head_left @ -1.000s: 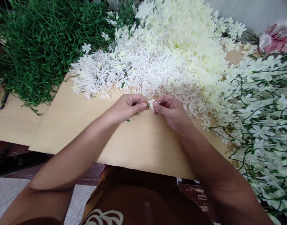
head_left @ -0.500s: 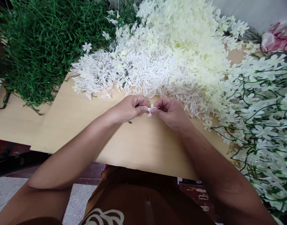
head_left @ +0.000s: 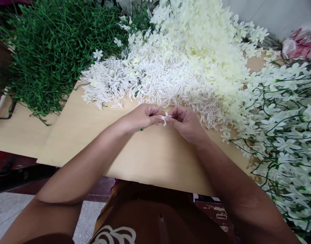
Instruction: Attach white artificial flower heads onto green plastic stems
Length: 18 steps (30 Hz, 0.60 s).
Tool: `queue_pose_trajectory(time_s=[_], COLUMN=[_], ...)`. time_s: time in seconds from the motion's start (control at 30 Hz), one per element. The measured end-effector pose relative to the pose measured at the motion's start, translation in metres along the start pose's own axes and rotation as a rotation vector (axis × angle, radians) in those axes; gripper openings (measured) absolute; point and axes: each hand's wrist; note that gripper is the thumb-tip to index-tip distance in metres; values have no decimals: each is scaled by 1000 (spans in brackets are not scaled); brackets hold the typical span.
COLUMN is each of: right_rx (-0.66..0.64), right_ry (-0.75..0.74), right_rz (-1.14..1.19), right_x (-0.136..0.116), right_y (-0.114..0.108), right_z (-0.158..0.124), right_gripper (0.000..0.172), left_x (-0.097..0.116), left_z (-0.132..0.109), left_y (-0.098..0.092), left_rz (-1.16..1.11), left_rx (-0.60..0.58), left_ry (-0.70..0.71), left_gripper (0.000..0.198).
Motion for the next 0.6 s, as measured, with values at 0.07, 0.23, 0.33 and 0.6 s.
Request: queue_pose_trajectory(time_s=[0.07,0.23,0.33,0.6], right_rx=[-6,-7,-18,39], right_ry=[-17,-9,16,15], right_rz=[57,54,-15,14], right_x=[0,1,2,8], right_y=[-2,-3,-1,10], right_z=[0,0,-2,0], right_gripper=[40,40,38,37], left_x=[-2,-6,-6,-9], left_z=[-1,-3,-3,1], left_y=[-3,-2,2,9], left_rz=[30,66,54,20], left_rx=[-31,-39,-37,-6], left_ry=[29,117,107,100], left_gripper=[21,33,36,37])
Point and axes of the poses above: each hand's wrist, its own z-axis towards the middle knuckle, its own y-axis out of the palm, x = y × z, and after that the axes turned 10 degrees about -x, right-handed
